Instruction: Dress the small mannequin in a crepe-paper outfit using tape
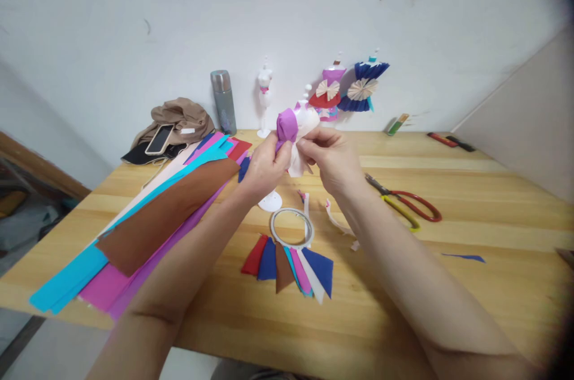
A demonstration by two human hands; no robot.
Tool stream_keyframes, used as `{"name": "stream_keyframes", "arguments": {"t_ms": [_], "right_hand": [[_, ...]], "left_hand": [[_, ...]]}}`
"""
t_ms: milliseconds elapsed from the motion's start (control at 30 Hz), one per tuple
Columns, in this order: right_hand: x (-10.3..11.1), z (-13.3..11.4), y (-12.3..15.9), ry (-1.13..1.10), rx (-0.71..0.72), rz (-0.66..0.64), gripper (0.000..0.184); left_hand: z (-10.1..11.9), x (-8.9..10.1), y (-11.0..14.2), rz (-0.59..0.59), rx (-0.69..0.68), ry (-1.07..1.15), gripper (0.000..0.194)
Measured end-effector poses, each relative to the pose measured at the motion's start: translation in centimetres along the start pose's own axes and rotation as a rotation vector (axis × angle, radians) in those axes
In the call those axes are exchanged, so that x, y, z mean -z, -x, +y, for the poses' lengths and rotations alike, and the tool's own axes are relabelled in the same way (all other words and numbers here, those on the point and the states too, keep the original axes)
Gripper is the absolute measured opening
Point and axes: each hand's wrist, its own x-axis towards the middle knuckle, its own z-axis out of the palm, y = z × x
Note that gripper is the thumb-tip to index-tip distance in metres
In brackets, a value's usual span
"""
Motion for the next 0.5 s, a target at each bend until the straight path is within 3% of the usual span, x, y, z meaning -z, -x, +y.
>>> {"name": "stream_keyframes", "arguments": {"t_ms": [100, 200, 267, 333, 400, 433, 500], "right_hand": [[0.0, -0.5, 0.2, -0.037, -0.005, -0.046, 0.005], [0.2, -1.2, 0.3, -0.024, 0.024, 0.032, 0.018], [0.4, -1.5, 0.6, 0.094, 0.055, 0.045, 0.013], [0.5, -1.4, 1.3, 0.306, 0.04, -0.163, 0.005], [0.2, -0.7, 2.6, 0.531, -0.031, -0.512, 0.02], [-0.1, -0.1, 3.5, 0.61, -0.056, -0.626, 0.027], [-1.1, 1.3, 5.2, 0.637, -0.086, -0.604, 0.046]], "left_hand": [[0.2, 0.6, -0.3, 0.013, 0.001, 0.0, 0.013], [0.3, 1.8, -0.8, 0.022, -0.043, 0.031, 0.011], [0.3, 2.8, -1.3, 0.066, -0.064, 0.048, 0.012], [0.2, 3.8, -1.7, 0.135, -0.055, 0.052, 0.015], [0.0, 4.7, -2.1, 0.201, -0.021, 0.056, 0.016], [-0.1, 5.0, -2.2, 0.224, -0.005, 0.059, 0.016], [-0.3, 5.5, -2.5, 0.253, 0.005, 0.07, 0.016]]}}
